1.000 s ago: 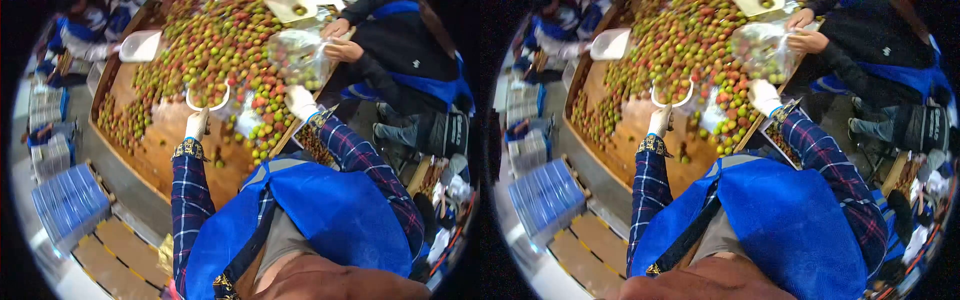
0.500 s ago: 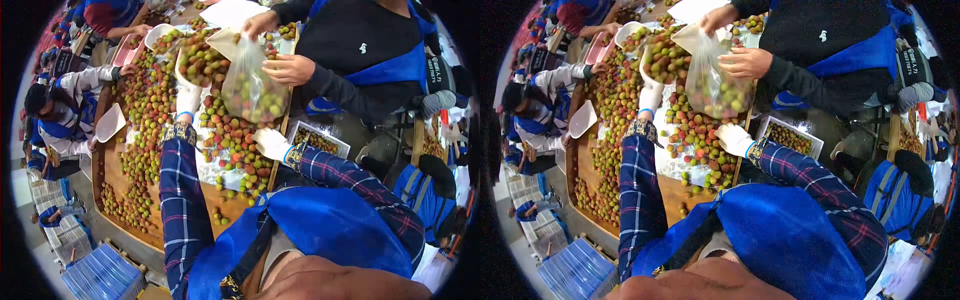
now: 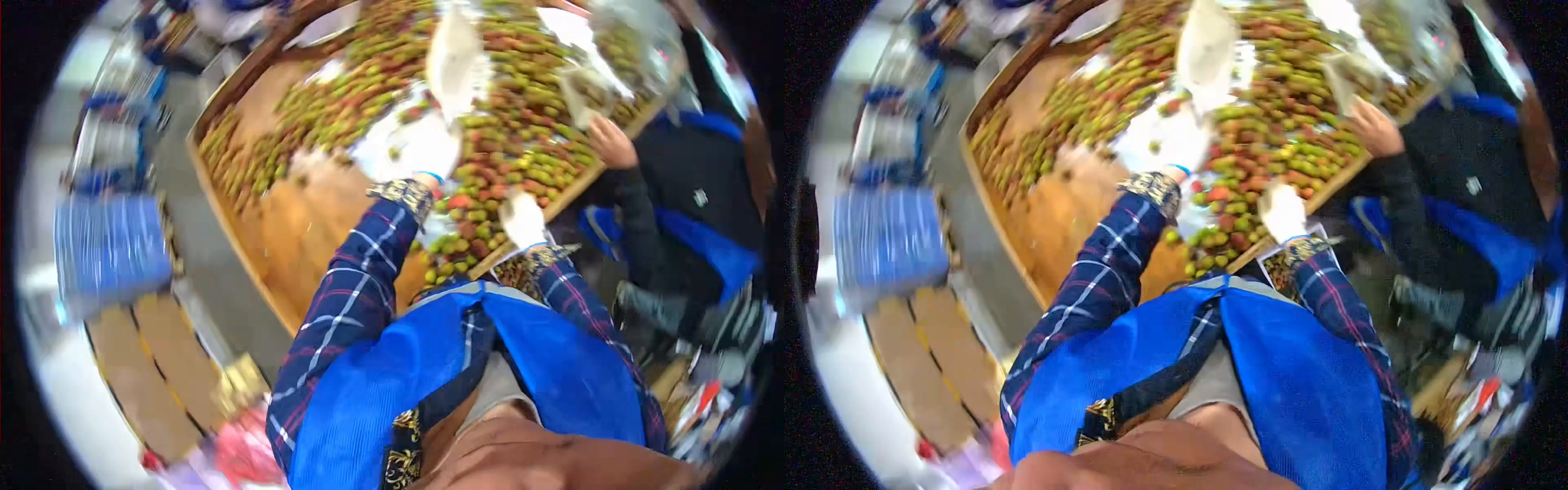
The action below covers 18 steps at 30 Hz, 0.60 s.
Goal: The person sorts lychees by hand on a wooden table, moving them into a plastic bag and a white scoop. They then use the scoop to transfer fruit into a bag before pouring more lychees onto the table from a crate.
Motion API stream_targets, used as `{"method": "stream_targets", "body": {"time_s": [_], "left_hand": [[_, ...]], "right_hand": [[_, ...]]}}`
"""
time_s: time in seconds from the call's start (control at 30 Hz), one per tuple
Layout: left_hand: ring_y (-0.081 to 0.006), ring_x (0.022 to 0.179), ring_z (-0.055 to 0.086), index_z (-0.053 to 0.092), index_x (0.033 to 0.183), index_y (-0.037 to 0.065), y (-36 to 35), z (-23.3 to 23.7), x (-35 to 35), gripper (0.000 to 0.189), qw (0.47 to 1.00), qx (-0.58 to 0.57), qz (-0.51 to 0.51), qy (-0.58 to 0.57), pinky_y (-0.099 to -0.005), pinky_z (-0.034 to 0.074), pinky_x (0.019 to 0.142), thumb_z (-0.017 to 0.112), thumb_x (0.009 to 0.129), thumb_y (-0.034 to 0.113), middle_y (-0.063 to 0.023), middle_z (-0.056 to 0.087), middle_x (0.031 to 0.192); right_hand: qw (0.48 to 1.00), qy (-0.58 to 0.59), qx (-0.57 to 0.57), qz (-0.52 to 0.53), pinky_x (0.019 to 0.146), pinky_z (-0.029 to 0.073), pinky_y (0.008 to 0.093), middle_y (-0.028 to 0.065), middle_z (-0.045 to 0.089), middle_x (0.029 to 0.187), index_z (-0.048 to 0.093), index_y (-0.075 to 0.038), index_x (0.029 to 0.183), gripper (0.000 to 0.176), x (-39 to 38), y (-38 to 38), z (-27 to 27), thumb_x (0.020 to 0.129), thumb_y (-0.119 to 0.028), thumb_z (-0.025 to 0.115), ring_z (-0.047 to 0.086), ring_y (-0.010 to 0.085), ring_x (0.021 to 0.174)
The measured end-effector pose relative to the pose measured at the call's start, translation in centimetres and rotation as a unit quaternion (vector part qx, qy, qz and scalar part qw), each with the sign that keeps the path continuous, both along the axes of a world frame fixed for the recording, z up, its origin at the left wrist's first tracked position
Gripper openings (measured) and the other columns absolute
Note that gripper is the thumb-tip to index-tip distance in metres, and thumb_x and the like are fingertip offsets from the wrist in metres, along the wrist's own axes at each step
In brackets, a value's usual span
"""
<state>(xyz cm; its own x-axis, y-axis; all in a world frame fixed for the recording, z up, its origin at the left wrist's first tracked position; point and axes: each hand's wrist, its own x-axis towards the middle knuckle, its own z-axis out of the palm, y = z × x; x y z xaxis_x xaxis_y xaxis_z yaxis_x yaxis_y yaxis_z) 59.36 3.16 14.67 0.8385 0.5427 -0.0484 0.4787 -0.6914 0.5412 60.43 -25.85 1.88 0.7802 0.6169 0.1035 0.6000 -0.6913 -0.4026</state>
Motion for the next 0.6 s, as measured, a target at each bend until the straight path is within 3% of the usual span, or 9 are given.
{"method": "stream_targets", "body": {"time_s": [0.03, 0.07, 0.13, 0.2, 0.23, 0.33, 0.4, 0.47, 0.6], "left_hand": [[-0.0484, 0.11, 0.071, 0.07, 0.123, -0.002, -0.2, -2.3, -3.7, 0.05, 0.989, 0.083, 0.004, -0.119, -0.0587, 0.055, 0.098, 0.061, 0.102, 0.043, -0.0312, 0.074, 0.118], [-0.0415, 0.139, 0.055, 0.059, 0.144, 0.002, -0.1, -0.2, -7.3, 0.067, 0.998, 0.026, 0.049, 0.009, -0.0489, 0.041, 0.118, 0.057, 0.104, 0.056, -0.0296, 0.069, 0.132], [-0.0359, 0.124, 0.065, 0.064, 0.14, 0.003, 1.4, -8.5, -13.0, 0.059, 0.963, -0.094, 0.169, -0.185, -0.0464, 0.049, 0.108, 0.062, 0.105, 0.049, -0.0273, 0.072, 0.126], [-0.0437, 0.11, 0.069, 0.067, 0.124, -0.002, 4.5, -5.9, -19.7, 0.044, 0.918, -0.27, 0.277, -0.088, -0.0488, 0.054, 0.099, 0.067, 0.104, 0.037, -0.0276, 0.074, 0.117], [-0.0421, 0.108, 0.069, 0.066, 0.124, -0.002, 5.7, -6.5, -24.0, 0.038, 0.898, -0.276, 0.311, -0.146, -0.0471, 0.054, 0.098, 0.066, 0.105, 0.031, -0.0264, 0.074, 0.118], [-0.0386, 0.107, 0.069, 0.062, 0.13, -0.005, 9.6, -7.9, -33.8, 0.032, 0.889, -0.116, 0.396, -0.198, -0.0431, 0.054, 0.098, 0.062, 0.107, 0.017, -0.0247, 0.073, 0.125], [-0.0419, 0.116, 0.069, 0.056, 0.139, -0.007, 11.4, -7.7, -38.4, 0.04, 0.848, -0.097, 0.469, -0.226, -0.0459, 0.053, 0.103, 0.061, 0.106, 0.015, -0.0285, 0.07, 0.131], [-0.0522, 0.128, 0.063, 0.046, 0.148, -0.011, 15.3, -13.1, -43.3, 0.055, 0.851, 0.037, 0.5, -0.158, -0.0522, 0.049, 0.112, 0.061, 0.102, 0.015, -0.0378, 0.062, 0.139], [-0.0533, 0.121, 0.066, 0.048, 0.14, -0.008, 18.1, -12.9, -44.5, 0.047, 0.853, 0.014, 0.521, 0.011, -0.0541, 0.055, 0.106, 0.061, 0.1, 0.013, -0.0381, 0.065, 0.131]], "right_hand": [[0.999, -0.027, 0.007, 0.016, 0.085, 0.059, 0.056, 0.0192, 0.076, 0.107, 0.075, -0.01, 0.118, 0.028, 0.1, 0.1, -0.2, 0.095, -0.025, 0.07, 0.072, 0.0436, 0.098], [0.998, -0.053, 0.015, 0.023, 0.088, 0.059, 0.0548, 0.0188, 0.076, 0.111, 0.075, -0.011, 0.12, 0.028, -0.1, 0.0, -0.2, 0.096, -0.024, 0.07, 0.071, 0.0428, 0.103], [0.999, -0.039, -0.002, 0.027, 0.093, 0.058, 0.0538, 0.0177, 0.076, 0.117, 0.075, -0.012, 0.123, 0.029, -0.1, 0.1, -0.1, 0.097, -0.024, 0.069, 0.07, 0.042, 0.109], [0.999, -0.025, -0.017, 0.026, 0.096, 0.056, 0.0536, 0.0173, 0.076, 0.118, 0.075, -0.013, 0.124, 0.029, -0.1, 0.3, 0.8, 0.099, -0.024, 0.066, 0.07, 0.0422, 0.108], [0.999, -0.022, -0.015, 0.025, 0.096, 0.056, 0.0535, 0.0176, 0.076, 0.117, 0.075, -0.013, 0.124, 0.028, -0.3, 0.5, 1.4, 0.099, -0.023, 0.066, 0.07, 0.0424, 0.108], [0.999, -0.027, 0.024, 0.037, 0.095, 0.056, 0.0528, 0.0198, 0.076, 0.115, 0.074, -0.007, 0.121, 0.027, -0.5, 0.3, 1.9, 0.097, -0.016, 0.069, 0.07, 0.0433, 0.107], [0.998, -0.04, 0.017, 0.052, 0.096, 0.055, 0.0527, 0.0204, 0.075, 0.116, 0.074, -0.006, 0.121, 0.028, 0.0, -0.1, 0.6, 0.096, -0.016, 0.07, 0.07, 0.0439, 0.108], [0.997, -0.053, 0.02, 0.059, 0.105, 0.054, 0.0507, 0.0213, 0.074, 0.124, 0.071, -0.005, 0.128, 0.031, 0.5, -0.7, -1.6, 0.1, -0.019, 0.069, 0.067, 0.0435, 0.119], [0.999, -0.016, -0.023, 0.036, 0.108, 0.051, 0.0508, 0.0216, 0.072, 0.129, 0.07, -0.004, 0.131, 0.033, 0.4, -1.0, -0.7, 0.103, -0.02, 0.066, 0.065, 0.0432, 0.122]]}}
